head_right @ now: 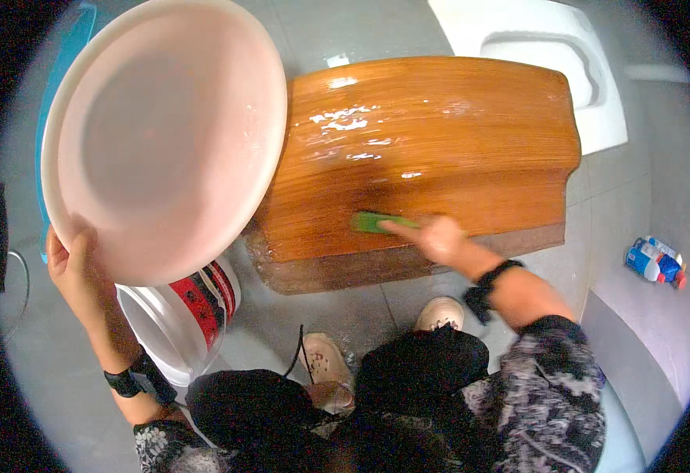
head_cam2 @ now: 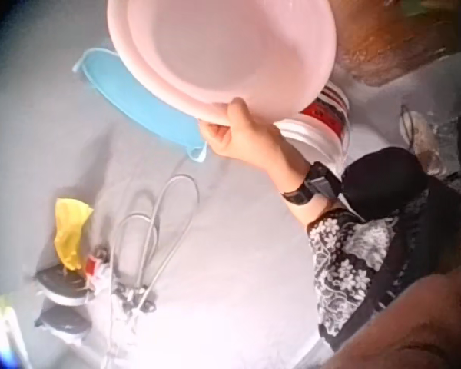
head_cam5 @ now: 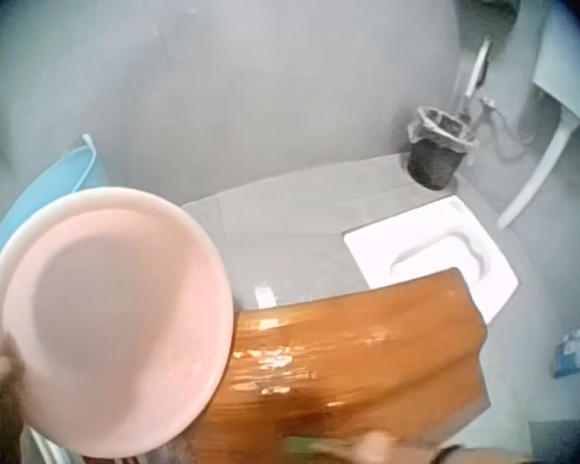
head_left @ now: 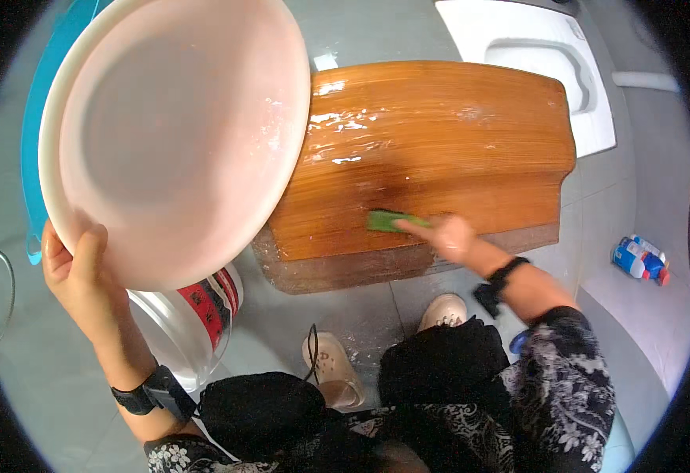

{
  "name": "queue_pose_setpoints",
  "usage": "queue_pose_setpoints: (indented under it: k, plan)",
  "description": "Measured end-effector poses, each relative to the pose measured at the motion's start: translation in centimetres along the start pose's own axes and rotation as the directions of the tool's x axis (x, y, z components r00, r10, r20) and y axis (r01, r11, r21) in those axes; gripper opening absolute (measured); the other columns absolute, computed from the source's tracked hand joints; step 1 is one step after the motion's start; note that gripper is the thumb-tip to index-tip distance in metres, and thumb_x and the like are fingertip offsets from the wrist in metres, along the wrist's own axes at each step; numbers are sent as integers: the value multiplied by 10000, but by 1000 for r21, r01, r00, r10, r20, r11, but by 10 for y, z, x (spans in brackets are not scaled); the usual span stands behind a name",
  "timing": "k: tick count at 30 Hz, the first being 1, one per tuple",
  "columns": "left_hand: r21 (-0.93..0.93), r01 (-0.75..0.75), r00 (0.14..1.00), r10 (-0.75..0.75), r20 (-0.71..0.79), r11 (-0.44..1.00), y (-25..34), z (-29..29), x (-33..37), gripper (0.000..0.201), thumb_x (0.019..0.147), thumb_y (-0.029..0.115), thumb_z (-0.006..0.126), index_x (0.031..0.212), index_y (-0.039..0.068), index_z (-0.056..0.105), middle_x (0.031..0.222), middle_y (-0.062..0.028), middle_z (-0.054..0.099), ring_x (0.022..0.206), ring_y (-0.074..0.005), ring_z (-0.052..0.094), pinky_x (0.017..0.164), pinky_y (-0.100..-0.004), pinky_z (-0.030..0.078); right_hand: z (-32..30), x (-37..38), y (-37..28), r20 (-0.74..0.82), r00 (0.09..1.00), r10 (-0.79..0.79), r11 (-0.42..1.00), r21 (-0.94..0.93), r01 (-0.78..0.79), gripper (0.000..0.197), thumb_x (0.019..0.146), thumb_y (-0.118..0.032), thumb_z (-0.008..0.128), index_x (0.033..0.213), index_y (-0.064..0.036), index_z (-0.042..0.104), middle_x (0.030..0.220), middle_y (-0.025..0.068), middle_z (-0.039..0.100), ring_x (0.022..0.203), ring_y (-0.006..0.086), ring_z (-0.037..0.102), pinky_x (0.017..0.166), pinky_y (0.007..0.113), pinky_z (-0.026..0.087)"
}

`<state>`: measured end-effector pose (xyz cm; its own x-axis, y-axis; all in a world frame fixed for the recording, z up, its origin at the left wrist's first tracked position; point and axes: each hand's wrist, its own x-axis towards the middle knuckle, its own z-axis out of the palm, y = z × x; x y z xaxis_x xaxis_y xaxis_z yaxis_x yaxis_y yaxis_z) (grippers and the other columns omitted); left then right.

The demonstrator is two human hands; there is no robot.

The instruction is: Cleaning a curved wooden bench with water and a brush in a bathroom.

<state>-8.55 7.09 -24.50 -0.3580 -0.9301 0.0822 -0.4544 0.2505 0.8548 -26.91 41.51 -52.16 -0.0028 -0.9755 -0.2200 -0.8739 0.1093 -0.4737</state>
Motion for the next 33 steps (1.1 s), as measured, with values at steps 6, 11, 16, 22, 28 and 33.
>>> queue_pose_setpoints:
  k: [6,11,16,22,28,33]
  plan:
    - [-44,-24,1000,24,3,999,-7,-3,-3,306,667,-11,510,970,-56,516,877,-80,551,781,-135,518,737,-251,407,-6,88,-59,207,971,-122,990,97,104,574,797,-87,420,1303,-304,258,604,118,540,497,263,563,405,387,444]
    - [11,-45,999,45,-8,999,-2,-29,-5,292,664,-7,527,952,-54,522,871,-74,547,777,-128,514,736,-244,404,-4,146,-81,276,937,-215,976,51,209,669,758,-63,454,1321,-332,213,601,125,517,469,251,521,395,370,402]
    - [-53,-111,988,104,-115,992,2,-38,-16,317,664,-17,549,979,-41,517,883,-75,548,779,-126,519,749,-237,404,-32,48,-11,283,958,-52,977,-183,107,675,756,-49,437,1320,-346,213,620,118,523,507,223,544,380,357,422]
    - [242,-315,942,333,-39,918,15,-13,-29,126,663,-25,545,789,-19,544,700,-9,514,630,-79,461,598,-211,385,-5,178,-83,55,992,-111,984,-134,117,510,818,-162,400,1284,-342,294,593,88,540,508,224,571,416,362,457]
    - [384,-689,709,680,185,614,11,-20,-20,174,575,-47,558,588,36,405,534,-98,397,444,-226,398,394,-281,306,-34,64,-16,74,995,-67,987,-144,78,630,773,-47,430,1308,-330,255,517,66,466,342,170,470,269,313,373]
    - [341,-765,613,781,121,547,5,-2,-17,178,557,-47,569,590,32,413,528,-90,382,441,-206,386,399,-277,301,-12,200,-105,-21,990,-142,957,-260,132,518,814,-116,424,1283,-298,303,590,84,548,473,213,555,411,358,458]
